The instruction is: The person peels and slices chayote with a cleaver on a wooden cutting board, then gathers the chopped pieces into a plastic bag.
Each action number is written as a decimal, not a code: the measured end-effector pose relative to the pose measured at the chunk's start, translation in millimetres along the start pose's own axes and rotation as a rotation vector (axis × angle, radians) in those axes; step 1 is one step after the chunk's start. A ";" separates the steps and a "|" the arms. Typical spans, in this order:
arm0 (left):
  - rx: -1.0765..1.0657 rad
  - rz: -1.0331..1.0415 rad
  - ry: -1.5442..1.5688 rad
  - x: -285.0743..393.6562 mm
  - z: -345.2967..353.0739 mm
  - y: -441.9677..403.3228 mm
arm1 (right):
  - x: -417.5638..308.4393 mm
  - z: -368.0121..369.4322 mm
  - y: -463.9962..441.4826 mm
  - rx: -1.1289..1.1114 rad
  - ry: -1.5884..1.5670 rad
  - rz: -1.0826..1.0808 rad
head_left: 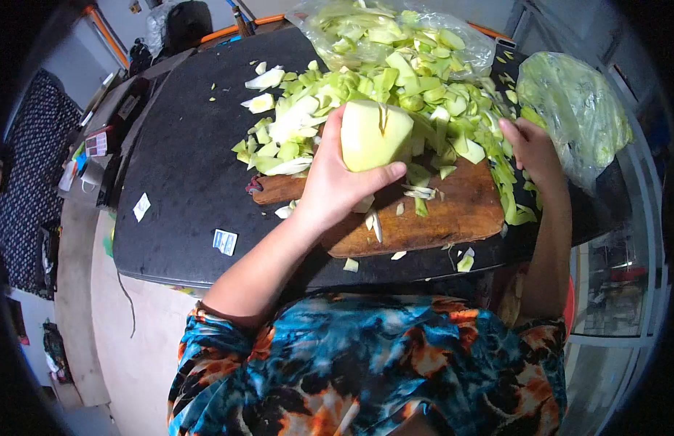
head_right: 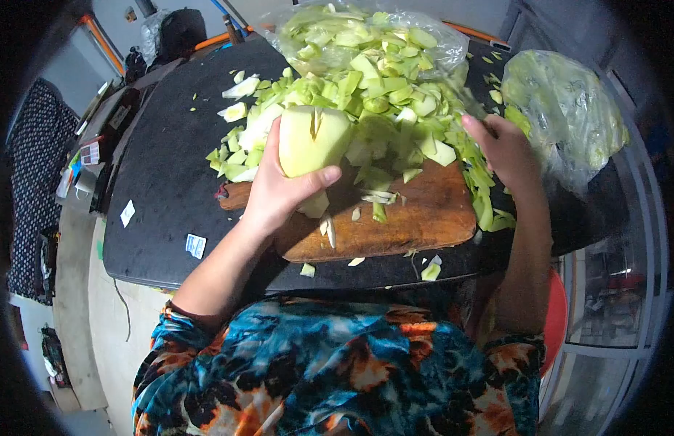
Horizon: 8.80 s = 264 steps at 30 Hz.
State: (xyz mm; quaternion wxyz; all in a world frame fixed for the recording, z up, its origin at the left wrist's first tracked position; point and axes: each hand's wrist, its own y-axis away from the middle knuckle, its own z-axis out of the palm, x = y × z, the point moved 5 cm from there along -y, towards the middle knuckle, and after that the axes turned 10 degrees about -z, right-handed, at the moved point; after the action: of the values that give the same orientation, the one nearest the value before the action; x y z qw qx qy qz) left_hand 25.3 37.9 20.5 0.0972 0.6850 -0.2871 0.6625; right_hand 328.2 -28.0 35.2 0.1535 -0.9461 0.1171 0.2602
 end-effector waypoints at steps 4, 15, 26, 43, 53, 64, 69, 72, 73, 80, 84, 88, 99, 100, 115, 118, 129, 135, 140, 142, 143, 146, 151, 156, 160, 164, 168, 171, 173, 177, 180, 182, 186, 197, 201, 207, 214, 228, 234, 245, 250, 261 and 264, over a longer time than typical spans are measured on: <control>0.012 -0.038 0.046 3.6 -9.8 -7.4 | -30.6 10.4 4.5 -0.172 -0.156 -0.085; -0.085 0.150 -0.953 51.6 -61.9 17.6 | -96.3 -1.3 60.7 -0.303 -0.225 -0.436; 0.333 -0.142 -0.616 3.8 -135.6 50.9 | -138.9 77.6 22.2 -0.752 -0.097 -0.728; -0.027 -0.015 -0.634 -0.7 -74.6 29.8 | -97.7 -8.8 -64.4 -0.213 0.206 -0.572; -0.296 0.561 -0.926 -10.9 10.5 12.7 | -126.5 5.1 12.9 -0.331 -0.179 -0.386; -0.389 0.196 -0.616 -5.0 26.8 2.6 | -125.3 11.9 14.0 -0.329 -0.109 -0.516; -0.394 0.566 -0.828 1.1 32.7 -2.5 | -123.8 -0.2 12.1 -0.216 0.009 -0.591; -0.379 0.623 -0.940 0.6 36.6 -2.5 | -121.5 -0.5 18.1 -0.215 -0.022 -0.580; -0.352 0.607 -0.935 1.1 37.8 -1.5 | -120.5 -2.7 20.1 -0.227 -0.022 -0.520; -0.344 0.597 -0.784 5.9 61.2 8.7 | -120.1 -8.5 20.5 -0.244 0.026 -0.520; -0.327 0.612 -0.775 3.8 63.2 12.0 | -123.4 -9.5 20.6 -0.284 -0.056 -0.425; -0.303 0.639 -0.788 1.9 64.5 15.0 | -128.3 -9.9 24.0 -0.283 -0.053 -0.343; -0.248 0.664 -0.754 1.2 65.5 12.9 | -136.4 -2.2 28.8 -0.171 0.167 -0.690; -0.248 0.671 -0.757 0.6 66.0 13.3 | -136.6 -1.5 29.0 -0.186 0.164 -0.686; -0.184 0.696 -0.774 0.0 66.0 11.7 | -123.6 24.7 16.5 -0.354 0.082 -0.460; -0.188 0.702 -0.763 -3.1 66.1 9.2 | -121.3 25.8 14.2 -0.384 0.086 -0.392; -0.219 0.651 -0.804 0.9 67.0 7.5 | -117.9 27.6 10.3 -0.577 -0.001 -0.093; -0.229 0.661 -0.922 3.7 71.9 10.8 | -144.5 20.7 -1.6 -0.616 0.268 -0.285; -0.189 0.664 -0.947 4.1 71.8 10.5 | -155.6 3.9 1.4 -0.484 0.106 -0.349; -0.190 0.667 -0.939 3.7 72.3 10.4 | -156.2 4.5 4.5 -0.461 0.109 -0.272; -0.191 0.670 -0.937 3.6 72.3 10.2 | -155.1 6.3 5.1 -0.450 0.133 -0.263; -0.192 0.661 -0.947 4.2 72.4 10.3 | -153.1 7.1 5.4 -0.401 0.135 -0.322; -0.198 0.665 -0.949 3.2 73.0 11.4 | -146.8 16.1 -1.5 -0.455 0.280 -0.459; -0.213 0.666 -0.943 0.9 72.7 11.9 | -122.8 21.4 -2.6 -0.655 0.123 -0.037; -0.236 0.625 -0.908 -1.8 73.0 9.2 | -111.5 29.4 0.6 -0.663 0.005 0.094; -0.242 0.625 -0.905 -5.6 73.6 7.3 | -118.2 40.3 12.4 -0.721 -0.027 0.111; -0.258 0.622 -0.917 -4.2 74.3 9.7 | -112.2 55.8 17.3 -0.512 -0.056 -0.198; -0.237 0.648 -0.954 -1.5 74.1 13.5 | -120.1 49.4 30.6 -0.373 0.102 -0.404; -0.223 0.666 -0.990 -4.6 75.7 12.3 | -117.7 49.2 36.4 -0.422 0.200 -0.384; -0.300 0.681 -0.967 -7.6 74.0 18.3 | -123.6 46.7 52.5 -0.319 0.188 -0.472; -0.349 0.722 -0.824 -3.1 65.5 14.7 | -128.4 45.9 52.4 -0.315 0.221 -0.494; -0.364 0.677 -0.623 -2.6 47.2 8.5 | -124.5 48.8 52.7 -0.280 0.286 -0.515; -0.023 0.624 -0.519 15.0 11.2 -11.6 | -128.5 46.6 56.7 -0.257 0.370 -0.545; -0.016 0.667 -0.839 3.9 58.5 -19.0 | -130.2 50.2 57.4 -0.153 0.488 -0.568; 0.035 0.705 -0.889 -0.6 59.8 -21.9 | -129.4 49.2 53.0 -0.113 0.493 -0.642; 0.057 0.717 -0.911 -2.1 59.6 -18.8 | -131.9 48.2 53.0 -0.154 0.430 -0.622; 0.074 0.692 -0.929 -5.5 60.8 -18.7 | -135.0 46.1 53.2 -0.157 0.415 -0.563; -0.101 0.324 -0.795 53.1 54.2 -83.4 | -132.4 51.5 58.2 -0.238 0.393 -0.531; -0.123 0.291 -0.316 33.5 39.8 -85.8 | -134.2 57.8 66.6 -0.266 0.462 -0.511; -0.389 0.568 -0.796 7.4 74.0 -2.5 | -49.8 68.6 -5.8 -0.504 -0.295 -0.047; -0.312 0.444 -0.965 -17.5 79.7 -21.9 | -41.0 53.5 -35.9 -0.227 -0.226 -0.187; -0.212 -0.522 0.164 -73.6 28.2 -61.8 | -39.6 9.1 -32.5 0.219 -1.208 -0.111; -0.137 -0.686 0.654 -71.2 18.5 -59.8 | -31.7 35.8 -29.2 0.182 -1.543 -0.019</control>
State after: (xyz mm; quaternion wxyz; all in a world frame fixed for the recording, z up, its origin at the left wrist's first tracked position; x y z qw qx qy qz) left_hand 75.4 96.0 -35.1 0.4404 0.4880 -0.0417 0.7525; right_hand 294.2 16.1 29.3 0.2708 -0.4819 -0.0103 0.8333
